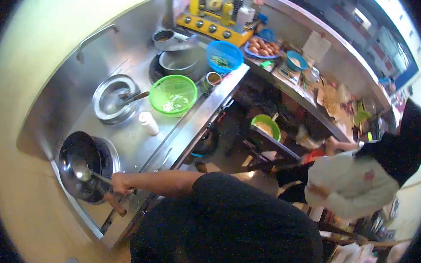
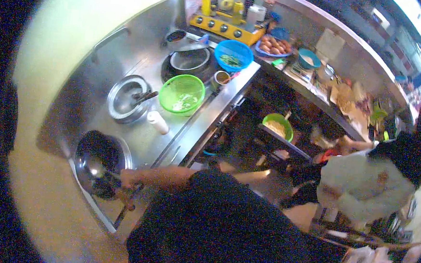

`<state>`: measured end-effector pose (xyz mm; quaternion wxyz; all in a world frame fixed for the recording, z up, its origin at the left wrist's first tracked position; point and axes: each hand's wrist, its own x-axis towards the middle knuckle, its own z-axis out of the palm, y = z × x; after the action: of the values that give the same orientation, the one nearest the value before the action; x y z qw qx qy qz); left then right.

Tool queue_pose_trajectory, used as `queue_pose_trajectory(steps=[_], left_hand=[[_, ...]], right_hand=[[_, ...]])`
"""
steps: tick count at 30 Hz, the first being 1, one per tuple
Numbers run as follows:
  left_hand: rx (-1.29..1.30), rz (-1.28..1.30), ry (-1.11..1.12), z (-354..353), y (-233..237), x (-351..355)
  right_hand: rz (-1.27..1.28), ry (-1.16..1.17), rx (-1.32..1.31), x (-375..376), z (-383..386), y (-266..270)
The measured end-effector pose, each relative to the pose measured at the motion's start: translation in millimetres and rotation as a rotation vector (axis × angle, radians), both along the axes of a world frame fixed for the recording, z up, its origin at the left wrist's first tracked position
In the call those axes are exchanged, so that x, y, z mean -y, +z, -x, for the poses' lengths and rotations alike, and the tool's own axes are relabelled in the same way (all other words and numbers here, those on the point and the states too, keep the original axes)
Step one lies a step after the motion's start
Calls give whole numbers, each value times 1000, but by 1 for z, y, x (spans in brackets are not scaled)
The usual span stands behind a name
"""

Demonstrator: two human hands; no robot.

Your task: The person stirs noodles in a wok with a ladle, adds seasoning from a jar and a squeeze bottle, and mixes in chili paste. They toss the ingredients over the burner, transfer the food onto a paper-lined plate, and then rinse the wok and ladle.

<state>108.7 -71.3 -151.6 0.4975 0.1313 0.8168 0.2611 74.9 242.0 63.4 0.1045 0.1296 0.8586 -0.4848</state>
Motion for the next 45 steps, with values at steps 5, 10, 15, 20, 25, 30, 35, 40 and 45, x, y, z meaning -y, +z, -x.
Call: queue_pose_trajectory(steps=[5, 10, 15, 20, 25, 30, 35, 40, 45], left_hand=[[41, 11, -92, 0, 29, -38], [77, 32, -175, -11, 48, -78], [104, 94, -250, -29, 53, -125], [132, 169, -340, -62, 52, -198], [157, 213, -443, -104, 54, -291], [197, 144, -586, -152, 59, -400], [273, -5, -712, -229, 73, -512], [324, 86, -937, -260, 71, -531], [251, 333, -961, -242, 67, -500]], right_hand=[[206, 111, -163, 17, 34, -51], [138, -81, -204, 4, -6, -33], [354, -21, -313, -61, -103, -27], [158, -333, -424, -156, -280, -27], [-232, -1053, -296, -242, -484, -17], [-283, -1133, 55, -243, -601, -30], [-221, -1166, 123, -229, -612, -49], [-231, -1155, 95, -236, -617, -43], [-262, -1185, 8, -234, -617, -51]])
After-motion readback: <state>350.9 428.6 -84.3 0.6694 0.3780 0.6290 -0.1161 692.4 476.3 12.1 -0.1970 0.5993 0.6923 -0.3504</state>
